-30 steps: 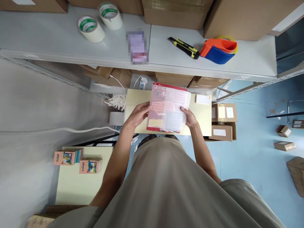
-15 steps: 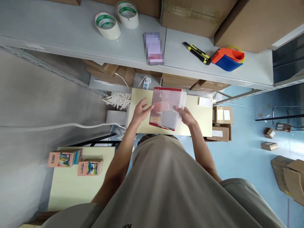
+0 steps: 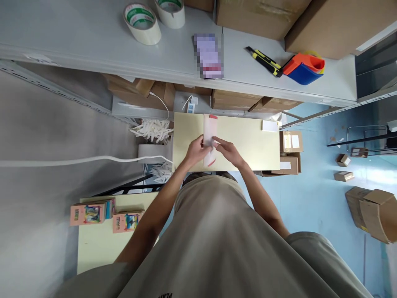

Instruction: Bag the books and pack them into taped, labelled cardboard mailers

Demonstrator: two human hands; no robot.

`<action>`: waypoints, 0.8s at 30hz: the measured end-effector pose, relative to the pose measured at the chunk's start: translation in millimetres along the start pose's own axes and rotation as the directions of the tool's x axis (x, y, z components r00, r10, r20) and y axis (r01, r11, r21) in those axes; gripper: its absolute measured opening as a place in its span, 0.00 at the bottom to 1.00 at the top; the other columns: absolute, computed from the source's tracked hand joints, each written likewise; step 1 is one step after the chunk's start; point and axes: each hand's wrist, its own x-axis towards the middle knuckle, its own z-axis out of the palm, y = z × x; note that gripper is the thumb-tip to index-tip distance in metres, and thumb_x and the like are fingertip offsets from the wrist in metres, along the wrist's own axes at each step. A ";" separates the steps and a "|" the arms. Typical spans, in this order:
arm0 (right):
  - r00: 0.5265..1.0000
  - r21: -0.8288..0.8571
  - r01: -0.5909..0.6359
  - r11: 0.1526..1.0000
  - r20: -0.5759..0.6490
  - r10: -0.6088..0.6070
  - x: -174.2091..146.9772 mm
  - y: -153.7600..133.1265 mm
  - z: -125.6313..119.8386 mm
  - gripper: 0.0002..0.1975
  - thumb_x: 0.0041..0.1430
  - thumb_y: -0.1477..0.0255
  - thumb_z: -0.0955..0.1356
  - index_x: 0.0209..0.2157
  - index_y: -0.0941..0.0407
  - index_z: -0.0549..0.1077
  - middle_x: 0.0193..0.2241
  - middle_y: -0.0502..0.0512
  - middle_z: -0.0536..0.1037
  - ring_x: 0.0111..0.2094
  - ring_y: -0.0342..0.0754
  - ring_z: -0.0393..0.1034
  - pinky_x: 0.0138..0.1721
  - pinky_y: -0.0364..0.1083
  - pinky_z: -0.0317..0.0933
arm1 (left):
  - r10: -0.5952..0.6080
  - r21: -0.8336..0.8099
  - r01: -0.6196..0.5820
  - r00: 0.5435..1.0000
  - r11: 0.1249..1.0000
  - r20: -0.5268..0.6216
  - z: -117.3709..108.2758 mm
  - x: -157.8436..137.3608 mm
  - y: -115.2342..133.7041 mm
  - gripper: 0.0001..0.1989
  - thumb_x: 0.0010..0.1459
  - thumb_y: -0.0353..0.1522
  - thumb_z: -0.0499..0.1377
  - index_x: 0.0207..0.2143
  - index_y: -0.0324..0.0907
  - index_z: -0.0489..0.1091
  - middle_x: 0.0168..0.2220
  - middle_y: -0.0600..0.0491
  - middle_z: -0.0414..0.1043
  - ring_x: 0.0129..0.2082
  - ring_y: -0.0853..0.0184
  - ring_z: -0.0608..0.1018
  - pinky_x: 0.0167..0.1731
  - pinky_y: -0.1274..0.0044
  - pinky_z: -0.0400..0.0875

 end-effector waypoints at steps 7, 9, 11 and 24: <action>0.920 0.134 -0.034 0.990 -0.384 0.084 -15.6 7.9 -35.7 0.33 0.58 0.46 0.82 0.61 0.45 0.85 0.69 0.56 0.82 0.70 0.59 0.77 0.74 0.61 0.69 | -0.158 -0.470 0.203 0.978 0.859 0.133 -69.7 6.0 -26.3 0.24 0.43 0.37 0.63 0.46 0.44 0.80 0.38 0.52 0.84 0.38 0.59 0.83 0.35 0.74 0.75; 0.938 0.210 -0.091 0.973 -0.311 0.155 -18.0 12.0 -30.8 0.37 0.58 0.46 0.83 0.64 0.46 0.83 0.69 0.58 0.83 0.68 0.59 0.79 0.73 0.62 0.71 | -0.169 -0.500 0.225 0.973 0.836 0.156 -82.8 2.9 -33.6 0.29 0.42 0.36 0.63 0.49 0.43 0.80 0.40 0.51 0.85 0.40 0.58 0.84 0.36 0.73 0.76; 0.956 0.253 -0.134 0.958 -0.220 0.191 -16.5 15.8 -18.4 0.38 0.57 0.45 0.83 0.64 0.47 0.83 0.66 0.58 0.85 0.66 0.60 0.80 0.73 0.63 0.71 | -0.184 -0.497 0.242 0.969 0.834 0.163 -91.9 0.9 -41.6 0.30 0.41 0.36 0.63 0.50 0.43 0.80 0.41 0.51 0.85 0.39 0.59 0.84 0.36 0.73 0.76; 0.916 0.236 -0.273 0.933 -0.231 0.327 68.1 65.9 27.9 0.29 0.55 0.54 0.84 0.55 0.50 0.85 0.59 0.58 0.88 0.66 0.59 0.78 0.75 0.63 0.66 | -0.224 -0.173 0.219 0.975 0.960 -0.007 -102.3 51.8 -104.0 0.37 0.43 0.35 0.62 0.60 0.46 0.75 0.57 0.43 0.81 0.59 0.52 0.80 0.62 0.62 0.76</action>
